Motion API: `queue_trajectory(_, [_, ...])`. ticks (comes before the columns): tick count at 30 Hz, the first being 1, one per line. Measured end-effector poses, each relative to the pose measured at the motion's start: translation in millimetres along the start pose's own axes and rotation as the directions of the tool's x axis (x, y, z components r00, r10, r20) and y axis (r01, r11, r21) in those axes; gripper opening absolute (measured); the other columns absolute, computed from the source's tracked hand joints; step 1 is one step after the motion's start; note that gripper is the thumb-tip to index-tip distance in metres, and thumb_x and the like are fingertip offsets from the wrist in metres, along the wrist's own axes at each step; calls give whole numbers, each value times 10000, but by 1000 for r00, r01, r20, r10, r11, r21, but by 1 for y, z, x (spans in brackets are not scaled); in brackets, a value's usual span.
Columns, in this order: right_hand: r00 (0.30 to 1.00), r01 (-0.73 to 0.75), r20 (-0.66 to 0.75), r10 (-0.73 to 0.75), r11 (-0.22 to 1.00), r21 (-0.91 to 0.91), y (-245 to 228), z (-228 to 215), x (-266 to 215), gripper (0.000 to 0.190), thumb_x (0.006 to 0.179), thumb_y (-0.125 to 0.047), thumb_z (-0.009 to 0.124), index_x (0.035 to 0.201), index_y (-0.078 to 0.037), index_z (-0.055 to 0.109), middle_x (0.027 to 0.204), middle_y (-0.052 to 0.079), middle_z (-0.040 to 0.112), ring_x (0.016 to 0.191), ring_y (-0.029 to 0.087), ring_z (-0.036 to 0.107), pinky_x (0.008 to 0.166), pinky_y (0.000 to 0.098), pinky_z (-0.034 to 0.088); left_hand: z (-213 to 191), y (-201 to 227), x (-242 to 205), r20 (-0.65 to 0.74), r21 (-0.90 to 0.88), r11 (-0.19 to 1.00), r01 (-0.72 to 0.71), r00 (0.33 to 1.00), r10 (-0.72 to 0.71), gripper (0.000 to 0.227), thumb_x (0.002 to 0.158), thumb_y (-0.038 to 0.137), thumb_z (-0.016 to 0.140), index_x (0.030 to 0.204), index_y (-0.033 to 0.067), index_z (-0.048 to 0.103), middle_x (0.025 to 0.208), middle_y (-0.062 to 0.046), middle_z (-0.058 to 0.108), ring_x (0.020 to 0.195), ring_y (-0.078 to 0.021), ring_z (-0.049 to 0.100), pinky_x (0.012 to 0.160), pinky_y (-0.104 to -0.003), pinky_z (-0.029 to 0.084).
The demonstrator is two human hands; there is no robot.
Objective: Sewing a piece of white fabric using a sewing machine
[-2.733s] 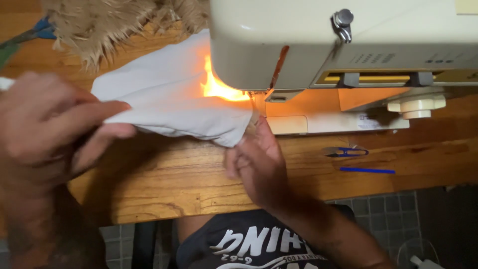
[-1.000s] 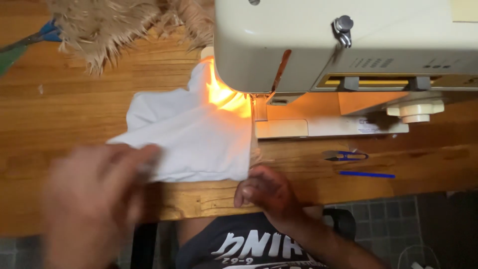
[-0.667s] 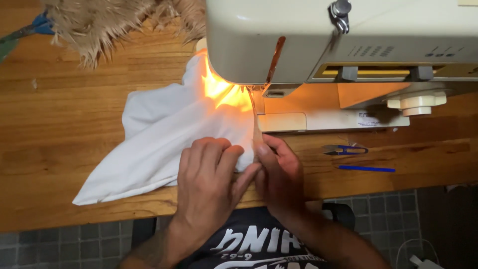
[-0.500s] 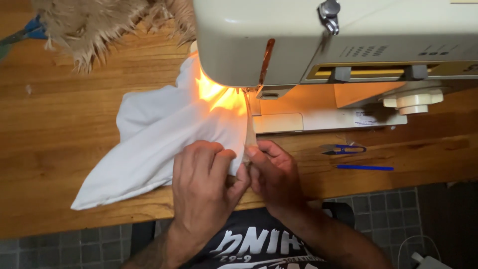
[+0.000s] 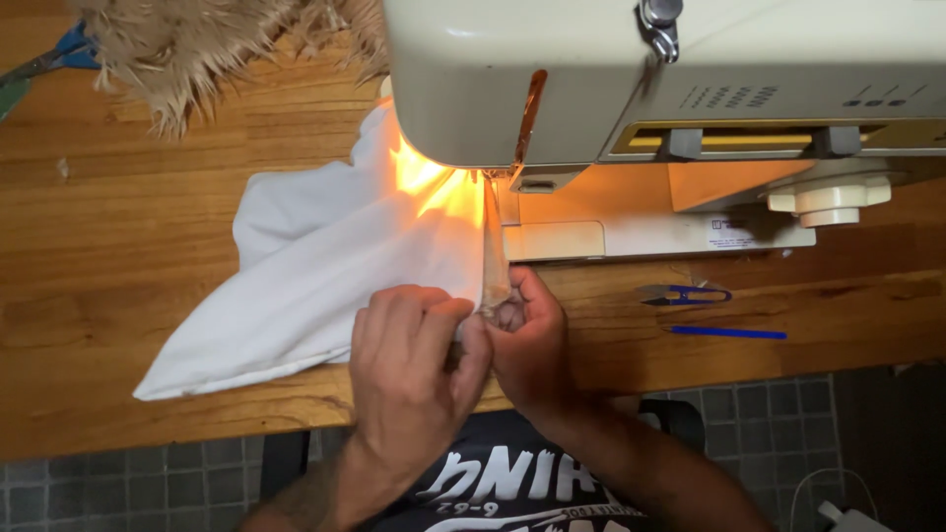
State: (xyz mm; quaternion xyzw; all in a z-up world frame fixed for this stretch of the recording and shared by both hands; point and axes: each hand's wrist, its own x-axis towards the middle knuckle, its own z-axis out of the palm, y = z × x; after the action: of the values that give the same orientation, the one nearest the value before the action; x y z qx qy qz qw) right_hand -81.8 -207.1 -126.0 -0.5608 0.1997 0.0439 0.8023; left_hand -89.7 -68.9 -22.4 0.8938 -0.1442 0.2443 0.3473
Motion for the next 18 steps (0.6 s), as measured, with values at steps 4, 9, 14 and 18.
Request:
queue_trajectory(4, [987,88,150,-53,968,-236,-19,-16,-12,282,911,62,797,1148,-76,731,928,24,754,851,90,681,745,264,594,8,-5,-8,66,74,997,13,998,-18,116,1145,201,755,1110,104,701,1091,-110,723,977,-372,641,809,-494,451])
queue_trajectory(9, [948,127,278,-152,986,105,11,-45,1,559,961,-146,797,1441,100,654,709,209,716,532,231,650,548,310,496,12,-10,-12,81,65,998,22,996,-27,100,1141,201,771,1135,113,724,1096,-93,747,963,-361,645,817,-491,450])
queue_trajectory(14, [998,-37,45,45,984,-175,-59,-9,-6,289,1049,-248,776,961,27,797,471,105,570,419,161,477,489,304,409,16,-5,-15,9,124,991,-49,999,48,146,1139,174,828,1263,106,790,1040,-53,717,886,-329,645,744,-475,422])
queue_trajectory(18, [1000,-5,-24,1,987,-159,-39,-13,-2,211,969,-102,808,1084,73,829,581,124,656,481,186,564,495,331,460,14,-8,-19,-43,128,991,-48,998,54,182,1136,148,841,1309,98,819,1028,-49,727,853,-307,619,716,-459,383])
